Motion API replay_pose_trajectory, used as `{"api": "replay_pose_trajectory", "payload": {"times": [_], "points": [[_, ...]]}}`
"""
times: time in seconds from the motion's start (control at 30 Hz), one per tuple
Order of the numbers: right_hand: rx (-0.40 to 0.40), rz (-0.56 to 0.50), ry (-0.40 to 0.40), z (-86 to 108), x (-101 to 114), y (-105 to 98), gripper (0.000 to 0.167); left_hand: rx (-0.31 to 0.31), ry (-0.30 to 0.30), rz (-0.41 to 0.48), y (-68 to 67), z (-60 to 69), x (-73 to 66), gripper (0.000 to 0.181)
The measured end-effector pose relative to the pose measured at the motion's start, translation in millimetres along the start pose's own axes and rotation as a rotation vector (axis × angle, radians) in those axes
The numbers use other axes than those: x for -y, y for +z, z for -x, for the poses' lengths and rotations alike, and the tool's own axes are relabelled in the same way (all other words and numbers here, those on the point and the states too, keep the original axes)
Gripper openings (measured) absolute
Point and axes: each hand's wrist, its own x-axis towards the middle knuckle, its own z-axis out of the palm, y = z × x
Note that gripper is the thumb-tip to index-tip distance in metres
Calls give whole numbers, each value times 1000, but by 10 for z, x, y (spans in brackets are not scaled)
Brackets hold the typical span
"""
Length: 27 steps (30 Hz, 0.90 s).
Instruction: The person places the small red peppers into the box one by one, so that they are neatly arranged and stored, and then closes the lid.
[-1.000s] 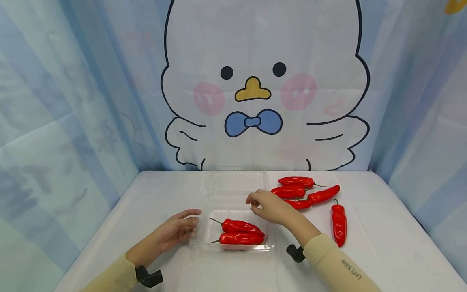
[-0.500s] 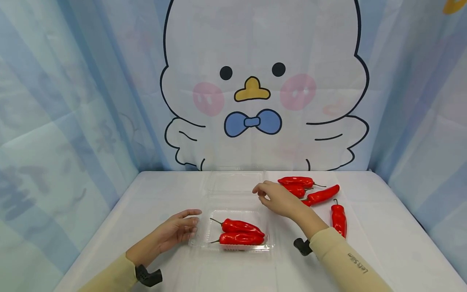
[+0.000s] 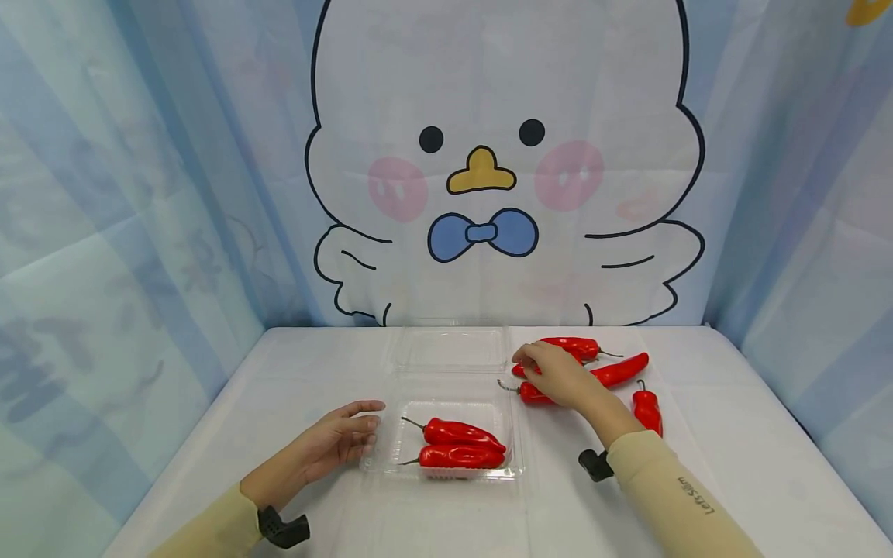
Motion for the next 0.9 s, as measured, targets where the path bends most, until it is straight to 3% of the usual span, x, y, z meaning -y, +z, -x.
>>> {"api": "replay_pose_trajectory", "payload": {"times": [0.33, 0.67, 0.9], "points": [[49, -14, 84, 78, -200, -10, 29, 6, -5, 6, -6, -15, 5, 49], [90, -37, 103, 153, -287, -37, 27, 2, -3, 12, 3, -32, 18, 49], [164, -73, 139, 228, -318, -98, 34, 5, 4, 7, -10, -26, 27, 48]]}}
